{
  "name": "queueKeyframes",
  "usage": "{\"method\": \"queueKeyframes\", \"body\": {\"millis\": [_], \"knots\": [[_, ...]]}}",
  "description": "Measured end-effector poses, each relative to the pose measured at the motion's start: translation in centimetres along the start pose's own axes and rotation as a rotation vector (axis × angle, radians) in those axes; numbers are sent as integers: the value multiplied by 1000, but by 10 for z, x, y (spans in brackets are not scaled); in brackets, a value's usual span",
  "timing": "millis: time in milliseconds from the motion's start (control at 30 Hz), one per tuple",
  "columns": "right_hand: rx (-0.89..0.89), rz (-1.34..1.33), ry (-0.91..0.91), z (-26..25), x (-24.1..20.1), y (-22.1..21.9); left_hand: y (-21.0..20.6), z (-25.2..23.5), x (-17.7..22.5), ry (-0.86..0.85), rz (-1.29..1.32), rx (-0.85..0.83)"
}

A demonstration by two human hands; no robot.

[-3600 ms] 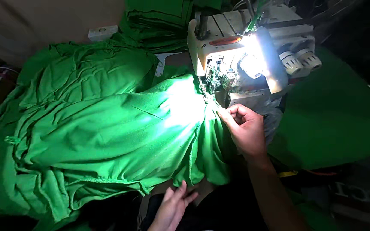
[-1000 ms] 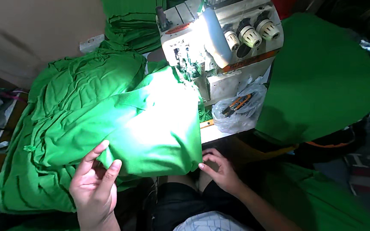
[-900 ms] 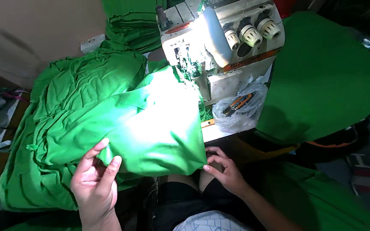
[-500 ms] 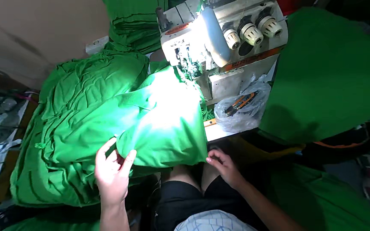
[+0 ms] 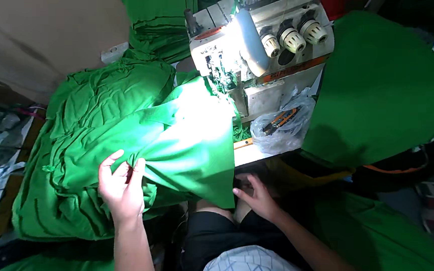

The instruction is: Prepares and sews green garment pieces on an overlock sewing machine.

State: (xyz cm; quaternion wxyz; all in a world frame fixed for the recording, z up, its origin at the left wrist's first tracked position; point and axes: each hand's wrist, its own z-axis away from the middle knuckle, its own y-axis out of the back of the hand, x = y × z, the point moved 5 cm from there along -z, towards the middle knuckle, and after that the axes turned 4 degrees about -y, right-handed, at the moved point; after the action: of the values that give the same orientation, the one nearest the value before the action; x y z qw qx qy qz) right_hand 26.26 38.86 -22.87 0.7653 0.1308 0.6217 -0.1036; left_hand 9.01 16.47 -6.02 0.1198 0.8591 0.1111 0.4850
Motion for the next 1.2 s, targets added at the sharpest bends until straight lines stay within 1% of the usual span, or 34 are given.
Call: {"method": "queueKeyframes", "body": {"millis": [67, 133, 200, 233, 300, 333, 400, 467, 500, 533, 600, 633, 733, 800, 900, 1000, 1033, 1100, 1200], "knots": [[42, -73, -7, -12, 2, -3, 0, 1, 0, -8, -16, -1], [-10, -216, -51, -22, 1, -7, 1, 2, -1, -14, -54, -27], [-47, -307, -85, -26, -2, -10, 0, 5, -3, 19, -102, -117], [-35, -335, -84, -26, -3, -11, 0, 7, -3, 47, -132, -174], [30, -356, -32, -21, -4, -10, 0, 12, -2, 110, -189, -261], [71, -335, 19, -15, -4, -7, 1, 15, 0, 112, -225, -278], [132, -258, 158, 3, -9, 6, 4, 20, 10, 32, -222, -270], [162, -164, 261, 25, -19, 27, 5, 29, 24, -49, 10, -262], [164, -130, 288, 35, -25, 38, 3, 35, 30, -61, 141, -274], [163, -104, 300, 43, -31, 48, -1, 44, 35, -75, 211, -283], [152, -90, 297, 53, -43, 61, -11, 63, 40, -140, 185, -246], [143, -92, 283, 57, -49, 65, -13, 70, 41, -178, 132, -194], [117, -155, 157, 67, -60, 64, -8, 80, 46, -248, 35, -38], [127, -209, 78, 72, -60, 57, -7, 78, 46, -264, 17, -18], [172, -259, 34, 70, -56, 48, -9, 66, 41, -285, 16, -63], [228, -272, -11, 63, -65, 45, -13, 54, 41, -304, -52, -98], [245, -273, -11, 59, -69, 44, -14, 50, 39, -308, -68, -97], [254, -262, 44, 48, -72, 41, -16, 38, 34, -310, -95, -102], [249, -247, 143, 29, -72, 37, -21, 13, 26, -294, -45, -147]]}}
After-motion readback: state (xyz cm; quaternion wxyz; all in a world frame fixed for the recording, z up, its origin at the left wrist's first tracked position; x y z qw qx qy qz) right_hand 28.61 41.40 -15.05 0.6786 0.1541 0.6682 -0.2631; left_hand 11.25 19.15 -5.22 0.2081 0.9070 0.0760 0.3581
